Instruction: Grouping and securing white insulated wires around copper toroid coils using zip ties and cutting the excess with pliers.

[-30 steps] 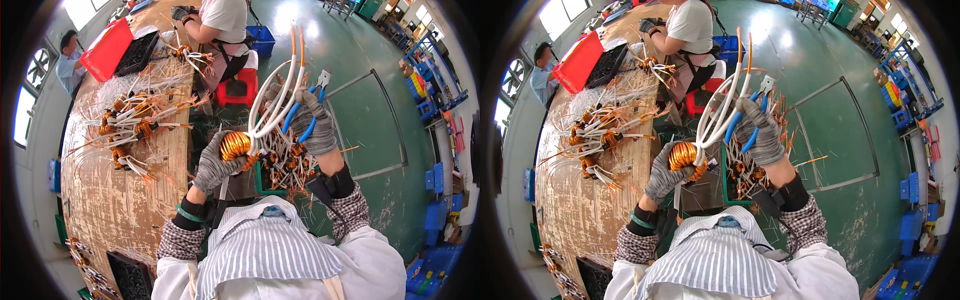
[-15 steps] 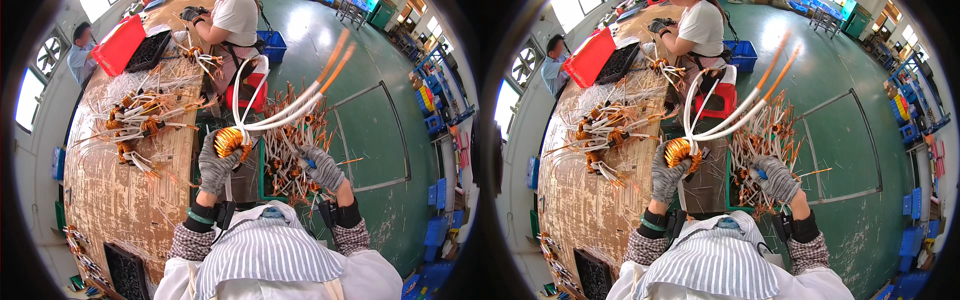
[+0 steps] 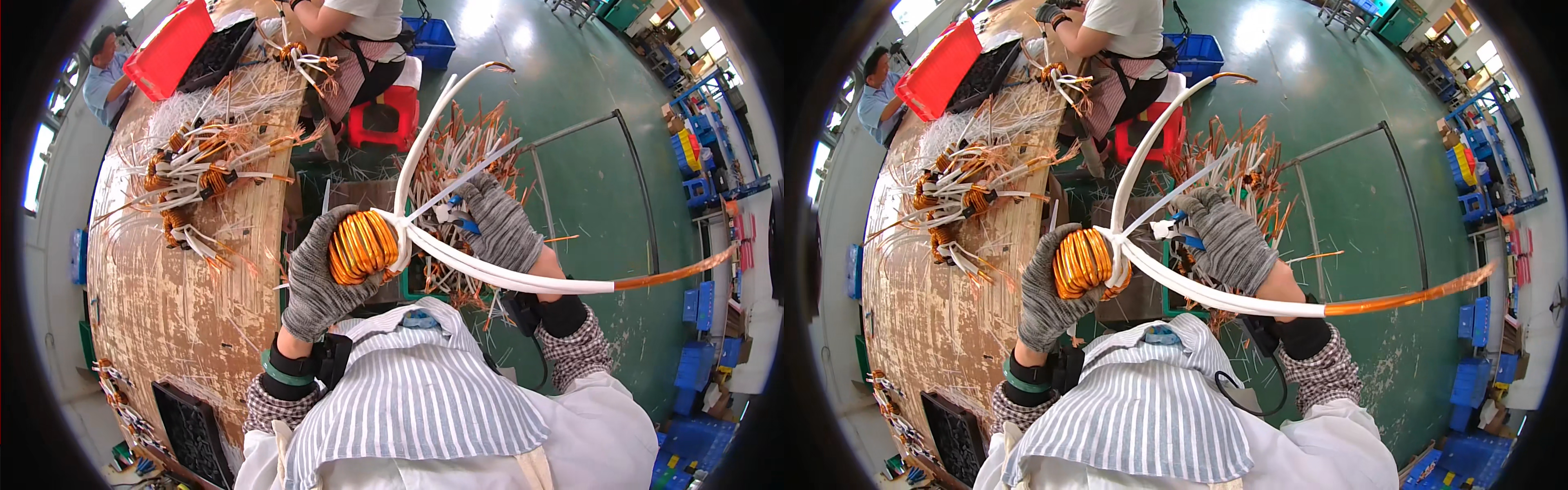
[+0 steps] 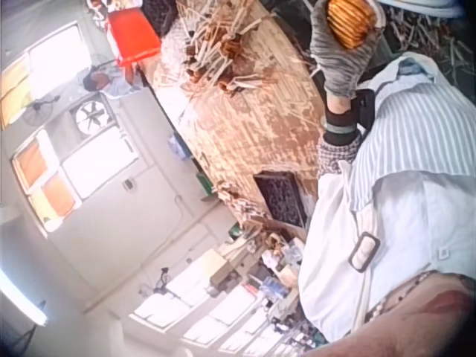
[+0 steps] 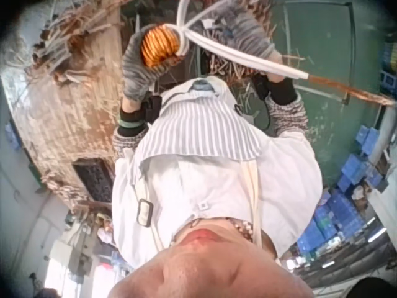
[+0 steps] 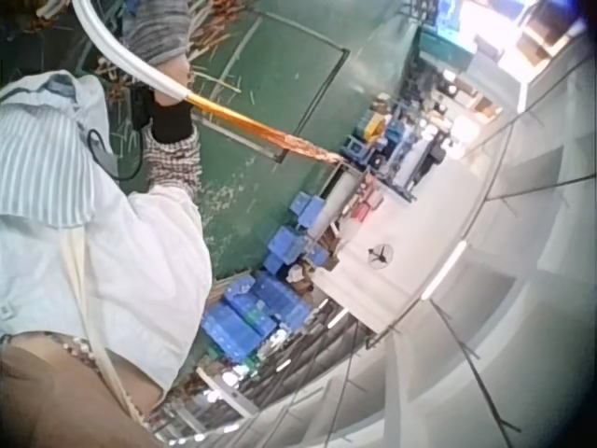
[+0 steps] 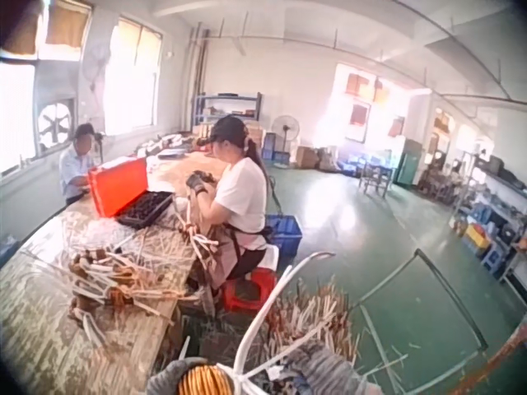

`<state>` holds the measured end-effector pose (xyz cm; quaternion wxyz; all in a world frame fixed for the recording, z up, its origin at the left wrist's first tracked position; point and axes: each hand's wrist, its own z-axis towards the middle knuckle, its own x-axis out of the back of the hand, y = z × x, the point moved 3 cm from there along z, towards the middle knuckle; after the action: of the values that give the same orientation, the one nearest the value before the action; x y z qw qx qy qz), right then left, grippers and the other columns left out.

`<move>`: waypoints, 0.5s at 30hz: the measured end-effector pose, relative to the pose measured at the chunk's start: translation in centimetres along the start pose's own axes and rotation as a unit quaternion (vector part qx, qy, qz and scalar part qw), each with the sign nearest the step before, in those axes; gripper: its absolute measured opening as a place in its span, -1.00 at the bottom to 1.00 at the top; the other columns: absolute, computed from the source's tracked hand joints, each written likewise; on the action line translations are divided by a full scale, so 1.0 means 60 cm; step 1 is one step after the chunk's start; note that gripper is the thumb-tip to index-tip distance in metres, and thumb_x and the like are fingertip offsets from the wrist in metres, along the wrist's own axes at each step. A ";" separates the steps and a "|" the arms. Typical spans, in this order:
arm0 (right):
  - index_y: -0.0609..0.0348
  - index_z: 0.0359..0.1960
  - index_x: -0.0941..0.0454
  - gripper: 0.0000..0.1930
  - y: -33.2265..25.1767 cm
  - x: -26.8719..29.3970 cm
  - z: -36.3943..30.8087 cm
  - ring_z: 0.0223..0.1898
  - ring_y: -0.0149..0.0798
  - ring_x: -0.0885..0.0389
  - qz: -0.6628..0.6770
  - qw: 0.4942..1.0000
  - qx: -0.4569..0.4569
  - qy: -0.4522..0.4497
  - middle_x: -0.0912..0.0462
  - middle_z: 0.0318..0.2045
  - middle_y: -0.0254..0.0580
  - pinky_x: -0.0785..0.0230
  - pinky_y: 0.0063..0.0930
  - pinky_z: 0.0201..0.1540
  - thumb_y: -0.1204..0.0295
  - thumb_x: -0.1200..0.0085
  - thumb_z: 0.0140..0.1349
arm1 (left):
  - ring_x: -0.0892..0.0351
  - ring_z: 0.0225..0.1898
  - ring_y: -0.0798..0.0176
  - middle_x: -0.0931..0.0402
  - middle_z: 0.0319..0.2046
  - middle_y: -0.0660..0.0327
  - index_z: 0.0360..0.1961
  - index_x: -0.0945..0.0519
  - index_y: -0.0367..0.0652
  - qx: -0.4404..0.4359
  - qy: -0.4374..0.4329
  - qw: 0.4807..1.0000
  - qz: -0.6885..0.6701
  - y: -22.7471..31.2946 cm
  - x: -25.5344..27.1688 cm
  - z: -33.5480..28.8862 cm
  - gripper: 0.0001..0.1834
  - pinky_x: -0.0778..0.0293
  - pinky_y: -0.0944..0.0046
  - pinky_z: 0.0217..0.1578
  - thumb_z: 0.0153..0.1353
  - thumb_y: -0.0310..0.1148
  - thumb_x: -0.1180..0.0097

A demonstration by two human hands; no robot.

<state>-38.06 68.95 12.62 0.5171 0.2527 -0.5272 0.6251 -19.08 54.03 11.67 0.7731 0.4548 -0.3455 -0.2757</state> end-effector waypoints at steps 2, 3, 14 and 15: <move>0.16 0.02 -0.32 -0.44 0.010 -0.011 -0.002 0.00 0.07 -0.33 -0.068 0.997 0.019 -0.028 -0.34 -0.05 0.07 -0.23 -0.27 0.05 0.64 -0.03 -0.15 | -0.45 -0.11 0.20 -0.42 -0.17 0.14 -0.02 -0.33 -0.19 -0.007 -0.003 1.000 0.014 0.006 -0.001 -0.001 -0.27 -0.38 0.29 -0.07 -0.30 -0.32 -0.36; 0.16 0.02 -0.32 -0.44 0.010 -0.011 -0.001 0.00 0.07 -0.33 -0.066 0.997 0.020 -0.028 -0.34 -0.05 0.07 -0.23 -0.27 0.05 0.64 -0.03 -0.15 | -0.44 -0.08 0.21 -0.41 -0.15 0.13 -0.01 -0.31 -0.21 0.001 -0.016 1.000 0.014 0.011 -0.002 -0.001 -0.26 -0.36 0.28 -0.04 -0.26 -0.28 -0.36; 0.04 -0.03 -0.38 -0.51 0.011 0.002 0.011 -0.03 -0.02 -0.36 0.012 0.999 0.015 -0.049 -0.43 -0.13 -0.11 -0.18 -0.21 0.06 0.48 -0.10 -0.12 | -0.44 -0.08 0.21 -0.41 -0.15 0.13 -0.02 -0.32 -0.20 0.016 -0.029 0.999 0.012 0.017 -0.013 0.005 -0.25 -0.36 0.30 -0.03 -0.33 -0.35 -0.38; 0.04 -0.03 -0.38 -0.51 0.012 0.003 0.011 -0.03 -0.02 -0.36 0.013 0.999 0.014 -0.049 -0.43 -0.13 -0.11 -0.18 -0.21 0.06 0.48 -0.10 -0.12 | -0.44 -0.08 0.21 -0.42 -0.15 0.13 -0.02 -0.32 -0.20 0.008 -0.029 1.000 0.008 0.018 -0.013 0.006 -0.26 -0.36 0.29 -0.03 -0.32 -0.35 -0.37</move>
<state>-38.92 68.46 12.74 0.4789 0.2837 -0.5463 0.6259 -19.71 54.89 12.51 0.7614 0.4502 -0.3736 -0.2792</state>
